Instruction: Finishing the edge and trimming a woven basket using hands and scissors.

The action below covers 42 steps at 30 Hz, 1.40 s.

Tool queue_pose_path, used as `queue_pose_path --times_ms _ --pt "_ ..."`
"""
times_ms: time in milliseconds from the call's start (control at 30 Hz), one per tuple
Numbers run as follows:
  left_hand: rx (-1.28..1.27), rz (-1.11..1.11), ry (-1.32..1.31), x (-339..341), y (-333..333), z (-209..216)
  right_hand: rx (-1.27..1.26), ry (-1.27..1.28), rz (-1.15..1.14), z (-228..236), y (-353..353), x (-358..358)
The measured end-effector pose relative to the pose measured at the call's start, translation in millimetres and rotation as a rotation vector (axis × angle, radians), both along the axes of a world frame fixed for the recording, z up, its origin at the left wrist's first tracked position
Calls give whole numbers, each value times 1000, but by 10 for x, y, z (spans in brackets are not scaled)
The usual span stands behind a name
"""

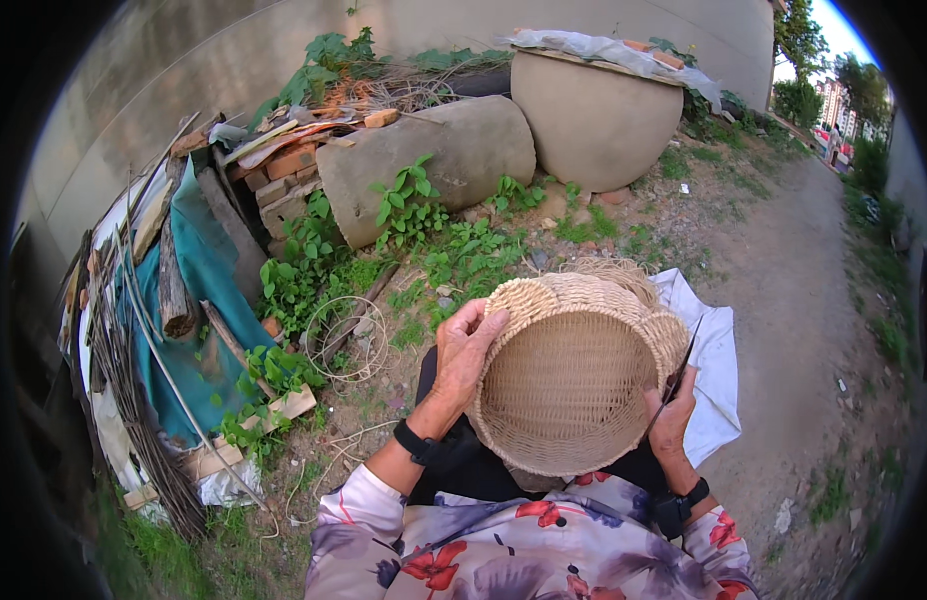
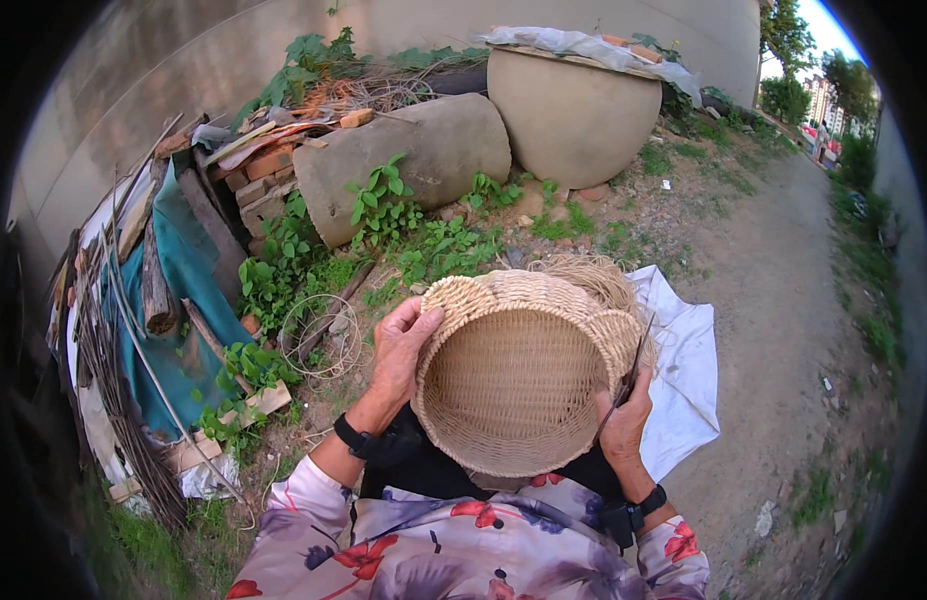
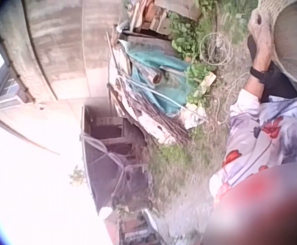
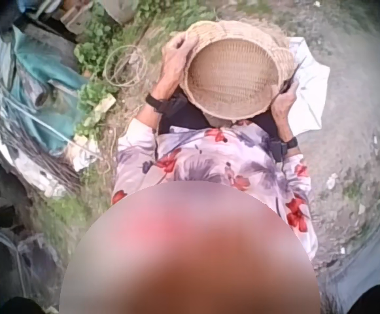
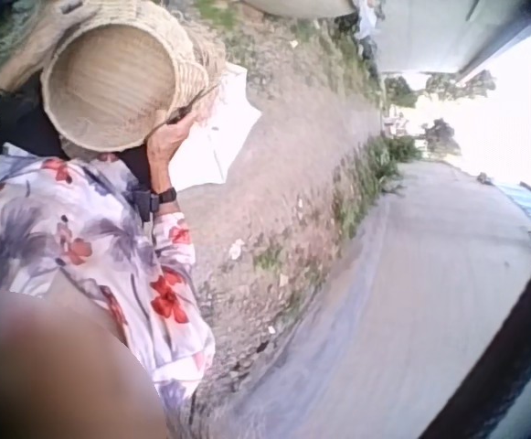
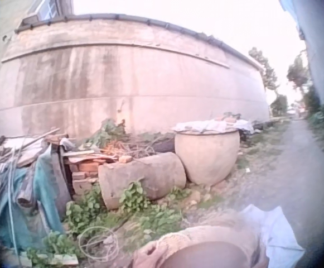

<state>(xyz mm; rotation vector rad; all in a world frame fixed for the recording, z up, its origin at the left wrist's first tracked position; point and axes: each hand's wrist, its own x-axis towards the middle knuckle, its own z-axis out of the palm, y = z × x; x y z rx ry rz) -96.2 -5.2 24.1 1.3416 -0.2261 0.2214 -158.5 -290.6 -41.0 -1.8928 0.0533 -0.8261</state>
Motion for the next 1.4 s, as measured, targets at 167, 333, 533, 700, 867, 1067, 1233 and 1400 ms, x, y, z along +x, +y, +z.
queue_pose_path --times_ms 167,333,533,700,867,1067,1233,1400 --pt "57 -101 -47 5 -129 211 26 118 -4 -192 -86 -100" --pt "178 -178 -32 90 -64 330 -34 96 27 -137 -16 -109" --pt "5 183 86 24 -32 137 -35 107 -9 -82 10 -94" --pt "187 72 42 36 -45 -35 -60 107 15 -72 -49 -85" --pt "24 -23 79 149 -43 -78 -238 32 54 221 -205 -458" --pt "341 -274 -28 262 -140 45 -966 343 623 244 235 -508" --pt "451 -458 -21 469 -220 185 -1090 212 821 468 502 -528" --pt "608 -586 -61 577 -290 163 -493 -92 495 1291 245 198"
